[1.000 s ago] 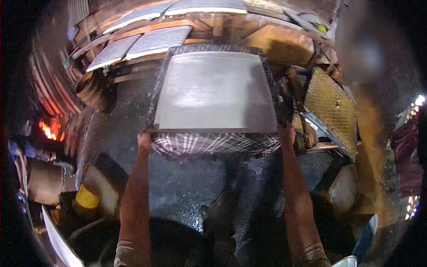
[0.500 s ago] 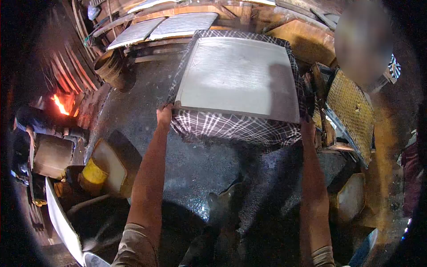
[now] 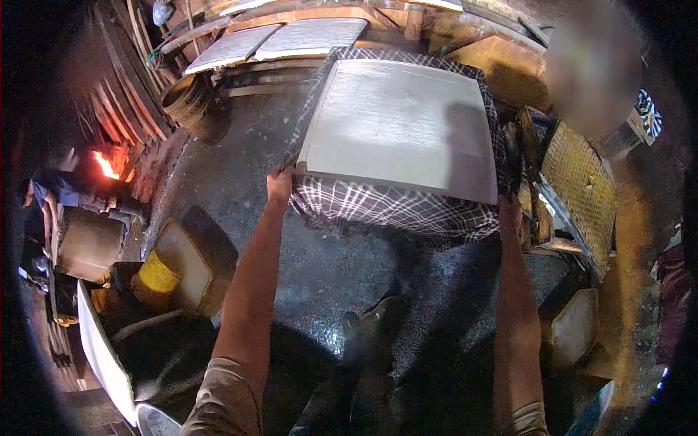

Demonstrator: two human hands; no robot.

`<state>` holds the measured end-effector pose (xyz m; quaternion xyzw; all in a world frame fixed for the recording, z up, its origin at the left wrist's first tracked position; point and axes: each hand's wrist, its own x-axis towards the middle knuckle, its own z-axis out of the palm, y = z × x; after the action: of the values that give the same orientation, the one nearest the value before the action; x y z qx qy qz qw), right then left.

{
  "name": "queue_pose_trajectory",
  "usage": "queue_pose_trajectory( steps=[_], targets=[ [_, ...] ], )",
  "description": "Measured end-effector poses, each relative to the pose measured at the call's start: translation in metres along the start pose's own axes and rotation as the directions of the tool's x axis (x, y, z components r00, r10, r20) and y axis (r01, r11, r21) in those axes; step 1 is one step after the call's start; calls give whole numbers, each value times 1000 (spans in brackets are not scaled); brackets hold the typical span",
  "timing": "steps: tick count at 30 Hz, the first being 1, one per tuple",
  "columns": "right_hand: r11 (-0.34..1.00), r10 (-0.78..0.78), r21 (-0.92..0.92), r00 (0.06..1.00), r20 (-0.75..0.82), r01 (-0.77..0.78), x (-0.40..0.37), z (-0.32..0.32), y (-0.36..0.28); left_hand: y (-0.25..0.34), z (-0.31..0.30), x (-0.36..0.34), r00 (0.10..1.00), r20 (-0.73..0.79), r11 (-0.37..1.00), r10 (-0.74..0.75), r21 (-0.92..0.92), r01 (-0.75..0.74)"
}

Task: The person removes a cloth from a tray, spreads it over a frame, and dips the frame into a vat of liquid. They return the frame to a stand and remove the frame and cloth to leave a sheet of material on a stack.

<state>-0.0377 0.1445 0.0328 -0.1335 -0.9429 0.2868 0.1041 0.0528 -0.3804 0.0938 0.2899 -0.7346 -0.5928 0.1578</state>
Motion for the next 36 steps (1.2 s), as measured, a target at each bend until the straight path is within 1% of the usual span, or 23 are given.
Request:
queue_pose_trajectory(
  steps=[3, 5, 8, 12, 14, 15, 17, 18, 20, 21, 22, 23, 26, 27, 28, 29, 30, 31, 32, 33, 34, 35, 36],
  targets=[
    [989, 116, 89, 993, 4, -116, -12, -12, -18, -7, 3, 3, 999, -21, 991, -23, -129, 21],
    [998, -27, 55, 999, -17, 28, -12, -10, -14, -6, 2, 1, 999, -41, 995, -24, -95, 20],
    [1000, -11, 15, 1000, -26, 11, -3, 2, -1, -34, -6, 27, 997, 66, 997, 43, -64, -39],
    [998, -15, 61, 1000, 23, 14, 0, 2, -4, -10, -4, 12, 999, -36, 1000, 6, -4, -6],
    [940, -123, 318, 992, -30, 126, 24, 29, 37, -13, -2, 15, 998, -31, 996, 62, -69, -64],
    [940, -127, 317, 992, -28, 129, 23, 28, 37, -3, -2, 7, 999, -42, 1000, -10, 1, 10],
    [967, -230, 114, 973, 26, 226, 17, 20, 36, -40, -2, 31, 999, -33, 1000, 11, -10, -11],
    [967, -234, 113, 972, 27, 230, 11, 11, 26, -52, -2, 39, 999, -21, 999, 34, -18, -34],
    [988, -17, 157, 997, 78, 5, -10, -14, -14, -23, -3, 10, 999, -36, 1000, -23, 7, 24],
    [987, -21, 163, 997, 74, 9, -17, -22, -31, -20, -3, 9, 1000, -8, 1000, 1, -21, -1],
    [998, 10, 59, 998, 67, -14, -24, -29, -44, -17, -4, 10, 999, 19, 998, 26, -50, -25],
    [998, 41, -44, 997, 58, -39, -28, -35, -51, -14, -5, 9, 1000, -15, 998, -4, 64, 5],
    [930, -291, 215, 955, -63, 298, 13, 30, 61, -29, -7, 22, 999, 38, 997, -35, 67, 32],
    [929, -294, 216, 954, -67, 301, 8, 13, 34, -78, -6, 53, 996, 85, 985, 24, -170, -9],
    [981, -106, 177, 987, 121, 84, -9, -20, -17, -69, -8, 49, 996, 84, 985, 28, -171, -13],
    [987, 94, 97, 951, 294, -128, -17, -40, -51, -56, -14, 42, 995, 101, 1000, 2, -9, -1],
    [987, 91, 101, 952, 291, -125, -7, -33, -38, -44, -15, 40, 993, 113, 988, -28, 155, 10],
    [979, 139, 95, 934, 329, -179, 6, -18, -12, -63, -18, 64, 993, 121, 906, -2, 420, -49],
    [969, 186, 87, 912, 366, -233, 17, -10, 1, -92, -22, 93, 993, 119, 907, 2, 418, -52],
    [801, 275, 346, 813, 513, -489, 5, -39, -44, -125, -27, 121, 960, 274, 765, 53, 608, -215],
    [802, 272, 347, 814, 513, -487, -2, -60, -85, -140, -26, 137, 901, 429, 566, 59, 729, -384],
    [797, 467, 76, 691, 552, -599, -7, -76, -120, -144, -21, 143, 933, 360, 576, -27, 768, -280],
    [722, 650, -202, 548, 527, -662, -5, -82, -137, -123, -17, 133, 934, 358, 576, -25, 768, -279]
  ],
)
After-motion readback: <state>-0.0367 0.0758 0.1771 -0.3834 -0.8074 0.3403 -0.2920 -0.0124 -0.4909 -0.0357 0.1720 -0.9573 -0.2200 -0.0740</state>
